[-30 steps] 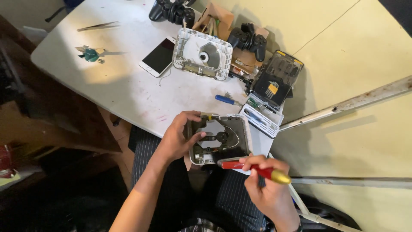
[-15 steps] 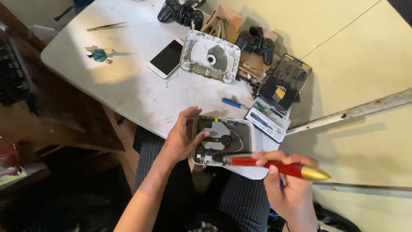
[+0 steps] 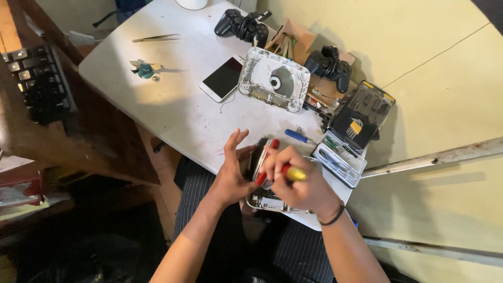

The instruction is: Cleaning and inspecting a disc drive mechanism using a paintbrush and a screwdriver on a repair bench.

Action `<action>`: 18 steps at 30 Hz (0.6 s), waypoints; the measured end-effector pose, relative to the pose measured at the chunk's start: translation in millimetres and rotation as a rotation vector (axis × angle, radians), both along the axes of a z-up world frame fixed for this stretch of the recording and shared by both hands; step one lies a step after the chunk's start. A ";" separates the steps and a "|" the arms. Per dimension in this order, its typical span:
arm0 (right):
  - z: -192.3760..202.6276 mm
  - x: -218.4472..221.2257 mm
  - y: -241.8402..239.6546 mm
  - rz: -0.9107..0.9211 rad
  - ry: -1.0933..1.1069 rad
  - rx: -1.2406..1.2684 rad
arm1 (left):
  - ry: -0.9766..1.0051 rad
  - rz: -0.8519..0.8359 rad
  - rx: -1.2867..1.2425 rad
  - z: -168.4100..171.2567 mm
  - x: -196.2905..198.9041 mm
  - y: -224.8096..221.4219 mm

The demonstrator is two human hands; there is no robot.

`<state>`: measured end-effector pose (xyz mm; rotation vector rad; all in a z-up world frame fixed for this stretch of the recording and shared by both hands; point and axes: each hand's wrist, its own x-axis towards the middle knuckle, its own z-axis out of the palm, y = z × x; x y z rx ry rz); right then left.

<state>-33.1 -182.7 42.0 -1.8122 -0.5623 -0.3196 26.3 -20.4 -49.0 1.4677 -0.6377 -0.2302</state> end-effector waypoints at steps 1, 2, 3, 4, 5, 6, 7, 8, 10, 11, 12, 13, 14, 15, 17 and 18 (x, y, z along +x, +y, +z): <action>-0.3 3.8 -4.8 0.000 0.002 0.002 | 0.002 0.000 0.002 -1.5 -0.9 0.7; -0.5 7.4 -10.1 -0.040 -0.038 0.027 | -0.001 0.007 0.019 -2.9 -1.9 1.0; 0.0 10.9 -16.4 -0.082 -0.080 0.051 | -0.005 0.012 0.035 -3.8 -2.4 0.0; -4.0 9.7 -13.5 -0.084 -0.080 0.051 | -0.005 0.010 0.035 -6.6 -3.0 -1.4; -8.4 9.2 -9.4 -0.087 -0.109 0.049 | 0.012 0.019 0.093 -9.3 -3.6 -0.9; -12.7 8.8 -4.7 -0.089 -0.138 0.048 | 0.030 0.027 0.152 -11.9 -4.1 0.1; -16.7 4.5 -2.8 -0.079 -0.140 0.051 | 0.028 0.037 0.154 -6.5 -7.1 5.1; -21.0 0.3 -0.9 -0.065 -0.125 0.059 | -0.063 0.045 0.143 -1.4 -10.1 10.0; -25.1 -3.7 0.5 -0.048 -0.109 0.066 | -0.154 0.057 0.132 -2.9 -15.2 20.5; -25.7 -5.7 1.7 -0.060 -0.121 0.097 | -0.244 0.071 0.253 -10.1 -18.8 27.7; -26.3 -7.9 2.8 -0.073 -0.133 0.128 | -0.334 0.085 0.373 -17.2 -22.8 34.7; -36.3 -7.7 -1.9 -0.073 -0.132 0.128 | -0.333 0.085 0.374 -22.5 -24.6 35.6; -45.8 -7.6 -6.4 -0.090 -0.133 0.161 | -0.313 0.091 0.402 -27.2 -26.7 36.8; -54.7 -5.9 -11.0 -0.105 -0.138 0.193 | -0.295 0.099 0.430 -31.5 -27.2 37.7; -44.3 -13.9 1.3 -0.101 -0.106 0.199 | -0.276 0.097 0.412 -33.6 -28.6 35.8; -39.3 -18.6 7.3 -0.100 -0.072 0.206 | -0.254 0.092 0.396 -34.8 -29.7 34.7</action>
